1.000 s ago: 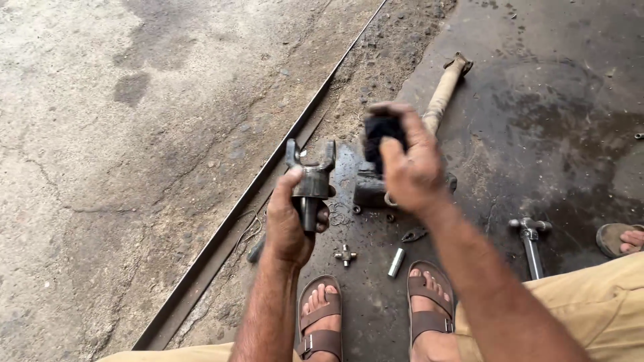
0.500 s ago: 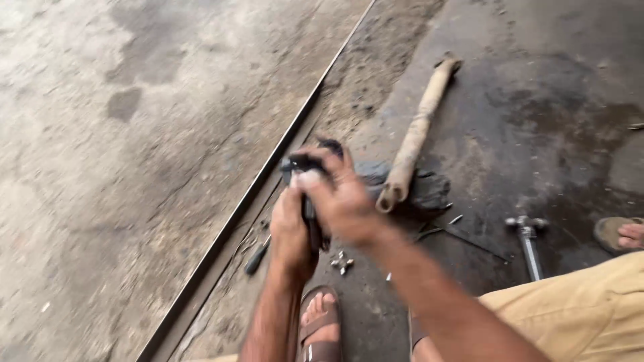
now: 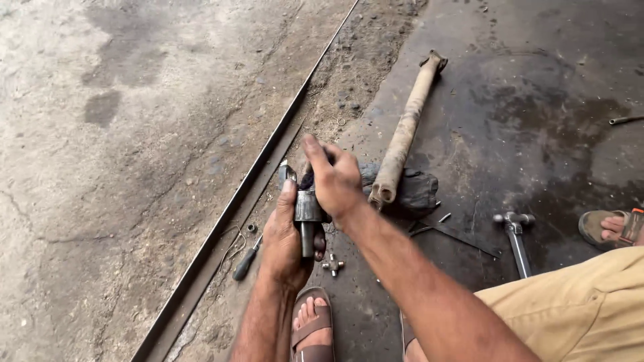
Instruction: The person sits on the ground and uses a flat file to scrape residue from a metal automotive component, rotating the part to work different surfaces, then wipes it with a dark cloth and handles small fasteners beside it.
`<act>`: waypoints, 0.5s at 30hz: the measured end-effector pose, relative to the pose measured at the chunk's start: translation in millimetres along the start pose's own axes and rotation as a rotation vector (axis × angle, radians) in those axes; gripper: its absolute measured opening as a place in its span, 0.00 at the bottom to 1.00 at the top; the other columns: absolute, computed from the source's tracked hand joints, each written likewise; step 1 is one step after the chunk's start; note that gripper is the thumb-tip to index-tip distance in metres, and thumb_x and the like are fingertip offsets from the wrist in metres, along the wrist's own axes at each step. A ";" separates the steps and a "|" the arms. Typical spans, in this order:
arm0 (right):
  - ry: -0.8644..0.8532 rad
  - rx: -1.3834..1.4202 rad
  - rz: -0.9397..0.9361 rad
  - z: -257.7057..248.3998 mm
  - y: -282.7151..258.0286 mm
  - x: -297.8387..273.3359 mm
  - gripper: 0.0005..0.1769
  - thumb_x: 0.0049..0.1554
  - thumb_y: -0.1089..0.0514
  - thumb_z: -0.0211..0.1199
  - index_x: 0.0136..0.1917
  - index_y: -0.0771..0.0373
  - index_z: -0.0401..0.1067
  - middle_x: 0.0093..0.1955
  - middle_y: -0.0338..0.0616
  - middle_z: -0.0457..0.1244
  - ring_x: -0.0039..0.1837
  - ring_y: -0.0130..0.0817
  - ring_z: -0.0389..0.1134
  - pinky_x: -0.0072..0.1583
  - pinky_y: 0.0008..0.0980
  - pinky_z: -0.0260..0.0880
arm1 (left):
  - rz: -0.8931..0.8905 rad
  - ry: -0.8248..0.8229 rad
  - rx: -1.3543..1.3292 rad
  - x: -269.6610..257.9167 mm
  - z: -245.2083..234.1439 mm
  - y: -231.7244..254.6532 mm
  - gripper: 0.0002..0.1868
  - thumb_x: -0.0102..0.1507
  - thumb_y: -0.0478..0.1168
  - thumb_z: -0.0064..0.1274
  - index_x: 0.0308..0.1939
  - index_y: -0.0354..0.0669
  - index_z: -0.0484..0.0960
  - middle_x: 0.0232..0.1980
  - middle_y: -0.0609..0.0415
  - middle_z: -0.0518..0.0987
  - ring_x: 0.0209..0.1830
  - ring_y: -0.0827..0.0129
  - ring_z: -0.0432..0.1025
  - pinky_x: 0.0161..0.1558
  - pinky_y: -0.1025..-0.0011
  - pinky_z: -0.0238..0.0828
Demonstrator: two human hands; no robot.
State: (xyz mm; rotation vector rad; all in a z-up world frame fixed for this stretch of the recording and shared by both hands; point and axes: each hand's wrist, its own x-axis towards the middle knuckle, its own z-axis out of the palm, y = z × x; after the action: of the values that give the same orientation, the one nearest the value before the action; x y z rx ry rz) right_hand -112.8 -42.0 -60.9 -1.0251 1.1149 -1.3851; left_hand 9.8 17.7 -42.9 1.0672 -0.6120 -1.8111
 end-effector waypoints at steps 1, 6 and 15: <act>0.094 -0.008 0.149 1.8 -0.1 4.6 0.25 0.70 0.41 0.56 0.44 0.65 0.69 0.46 0.43 0.59 0.43 0.32 0.60 0.37 0.33 0.66 | -0.018 0.046 0.006 0.2 -2.3 -2.0 0.29 0.70 0.64 0.44 0.36 0.40 0.76 0.23 0.55 0.73 0.13 0.73 0.68 0.13 0.75 0.66; 0.540 0.468 0.497 -26.3 -22.9 47.9 0.18 0.65 0.42 0.51 0.51 0.59 0.66 0.41 0.45 0.62 0.40 0.37 0.65 0.38 0.37 0.69 | -0.005 0.050 0.008 -9.6 -4.8 -2.9 0.29 0.67 0.65 0.41 0.39 0.42 0.76 0.24 0.52 0.77 0.12 0.73 0.68 0.12 0.76 0.65; 0.141 -0.259 -0.263 -17.2 37.2 10.2 0.19 0.73 0.53 0.44 0.60 0.68 0.71 0.52 0.48 0.69 0.54 0.37 0.71 0.55 0.38 0.73 | 0.056 0.070 -0.091 2.4 -6.5 -2.2 0.30 0.68 0.65 0.41 0.46 0.40 0.77 0.29 0.53 0.79 0.16 0.75 0.71 0.15 0.76 0.68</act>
State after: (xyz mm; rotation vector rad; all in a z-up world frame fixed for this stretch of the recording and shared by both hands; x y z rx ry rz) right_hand -123.1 -51.7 -100.7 -1.3134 1.3253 -1.5681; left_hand 13.9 16.8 -48.9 1.0375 -0.5078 -1.7293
